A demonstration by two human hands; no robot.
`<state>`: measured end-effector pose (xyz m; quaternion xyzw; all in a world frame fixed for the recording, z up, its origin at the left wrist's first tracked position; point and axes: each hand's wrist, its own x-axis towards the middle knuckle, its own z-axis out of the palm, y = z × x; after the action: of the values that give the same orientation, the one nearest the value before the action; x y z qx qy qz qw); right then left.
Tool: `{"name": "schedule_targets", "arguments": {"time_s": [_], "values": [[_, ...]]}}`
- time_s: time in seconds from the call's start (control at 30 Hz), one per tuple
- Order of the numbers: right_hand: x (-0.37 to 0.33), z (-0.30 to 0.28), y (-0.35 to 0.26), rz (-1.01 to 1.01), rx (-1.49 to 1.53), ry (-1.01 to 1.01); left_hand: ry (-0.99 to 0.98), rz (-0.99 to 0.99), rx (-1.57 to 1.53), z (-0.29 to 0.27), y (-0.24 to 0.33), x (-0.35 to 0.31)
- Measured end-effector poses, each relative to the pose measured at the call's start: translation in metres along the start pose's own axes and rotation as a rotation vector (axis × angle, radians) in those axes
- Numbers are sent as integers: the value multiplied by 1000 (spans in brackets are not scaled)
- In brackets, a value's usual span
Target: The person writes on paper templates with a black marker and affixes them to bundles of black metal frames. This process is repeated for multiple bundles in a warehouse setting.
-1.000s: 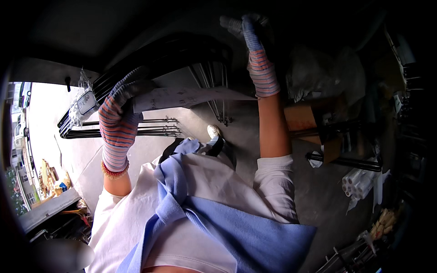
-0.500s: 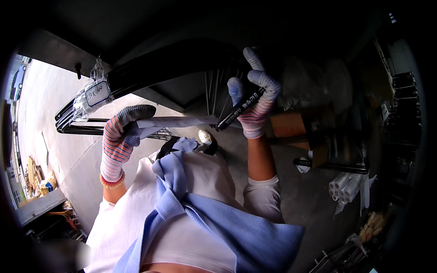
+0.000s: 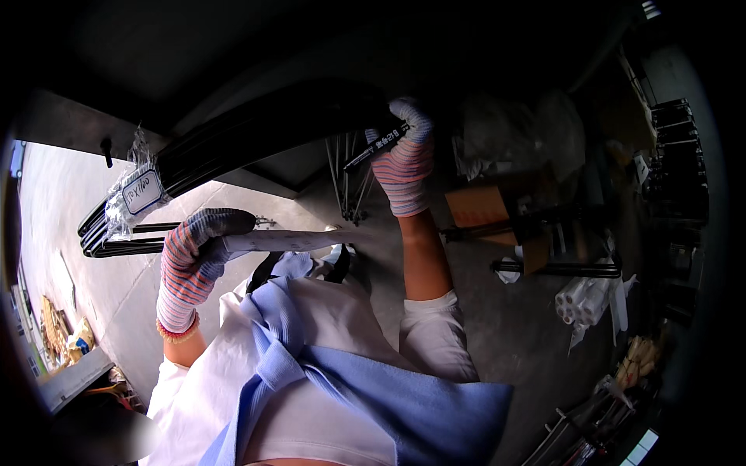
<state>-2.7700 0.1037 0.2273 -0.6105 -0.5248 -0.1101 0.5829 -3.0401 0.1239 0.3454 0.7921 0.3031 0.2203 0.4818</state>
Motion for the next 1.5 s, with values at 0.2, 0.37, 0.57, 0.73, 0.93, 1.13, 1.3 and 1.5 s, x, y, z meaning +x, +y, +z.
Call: {"name": "schedule_targets", "arguments": {"time_s": [0.2,0.37,0.57,0.73,0.93,1.13,1.3,1.5], "values": [[-13,18,14,9,412,221,-3,40,281,-7,25,32],[-13,13,-2,56,637,213,-43,-46,234,-2,14,45],[-10,4,-4,-11,526,105,-75,-172,327,8,29,47],[-16,5,-11,105,662,188,-19,-386,261,15,49,50],[-15,9,-11,45,561,150,-54,-105,347,21,35,57],[-8,10,-3,-113,481,94,-23,34,392,24,23,53],[-2,17,-5,-187,371,116,8,-26,307,23,20,50],[-6,7,7,-48,275,21,251,29,-1,8,6,42]]}}
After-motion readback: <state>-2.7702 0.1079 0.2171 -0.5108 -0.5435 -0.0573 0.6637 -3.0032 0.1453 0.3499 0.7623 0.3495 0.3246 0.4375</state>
